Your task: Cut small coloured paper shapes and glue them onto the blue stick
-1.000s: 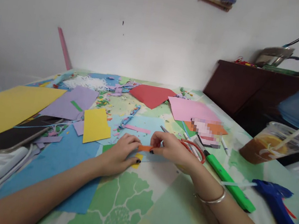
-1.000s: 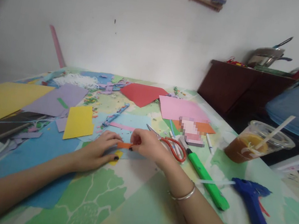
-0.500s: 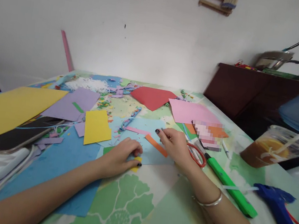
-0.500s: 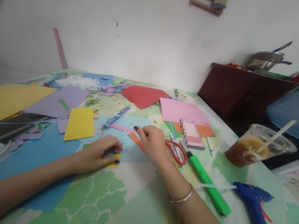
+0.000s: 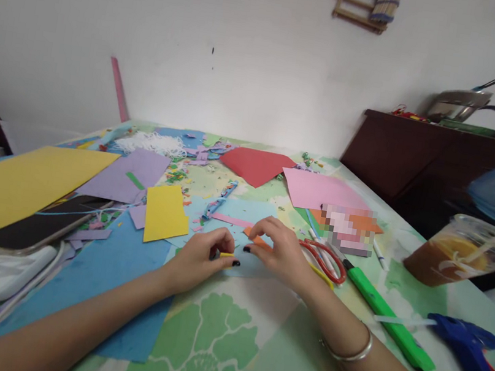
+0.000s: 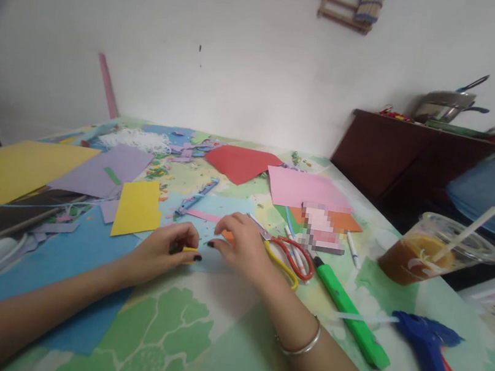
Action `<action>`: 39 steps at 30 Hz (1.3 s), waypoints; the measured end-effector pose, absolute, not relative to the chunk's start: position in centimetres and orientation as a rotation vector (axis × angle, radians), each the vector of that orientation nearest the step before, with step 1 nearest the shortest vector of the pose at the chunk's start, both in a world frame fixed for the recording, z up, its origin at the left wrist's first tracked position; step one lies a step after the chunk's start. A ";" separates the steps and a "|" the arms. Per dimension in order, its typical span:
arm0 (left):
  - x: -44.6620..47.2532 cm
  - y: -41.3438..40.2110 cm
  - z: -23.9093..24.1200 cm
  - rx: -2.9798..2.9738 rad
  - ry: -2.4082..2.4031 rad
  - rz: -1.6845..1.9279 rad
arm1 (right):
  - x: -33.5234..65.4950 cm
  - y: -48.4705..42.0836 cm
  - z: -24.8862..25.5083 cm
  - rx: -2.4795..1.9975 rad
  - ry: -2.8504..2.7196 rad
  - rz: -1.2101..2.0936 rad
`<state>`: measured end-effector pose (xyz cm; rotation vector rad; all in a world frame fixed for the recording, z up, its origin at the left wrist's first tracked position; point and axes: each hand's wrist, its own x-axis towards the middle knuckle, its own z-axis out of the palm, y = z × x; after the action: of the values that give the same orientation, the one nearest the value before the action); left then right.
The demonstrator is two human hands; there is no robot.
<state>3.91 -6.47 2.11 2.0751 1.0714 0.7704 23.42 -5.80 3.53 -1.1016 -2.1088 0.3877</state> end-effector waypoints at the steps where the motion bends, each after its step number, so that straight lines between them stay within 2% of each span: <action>1: 3.8 -6.4 2.1 1.988 1.055 0.826 | 23.3 -5.9 3.6 -1.074 -2.126 0.388; 7: 3.5 -6.4 2.8 1.543 0.965 0.962 | 22.7 -6.7 3.6 -0.937 -2.116 0.407; 30: 4.2 -7.5 2.1 1.112 0.904 0.814 | 21.0 -8.4 3.6 -0.648 -2.122 0.400; 33: 4.3 -7.6 2.4 1.077 0.899 0.818 | 21.0 -8.3 3.6 -0.724 -2.035 0.548; 39: 4.2 -8.2 3.4 1.284 0.871 1.041 | 21.2 -7.7 3.8 -0.941 -1.569 1.133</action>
<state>4.18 -8.18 3.36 1.2841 0.8711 1.0406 21.17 -7.75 3.83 -0.9412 -1.5688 1.1330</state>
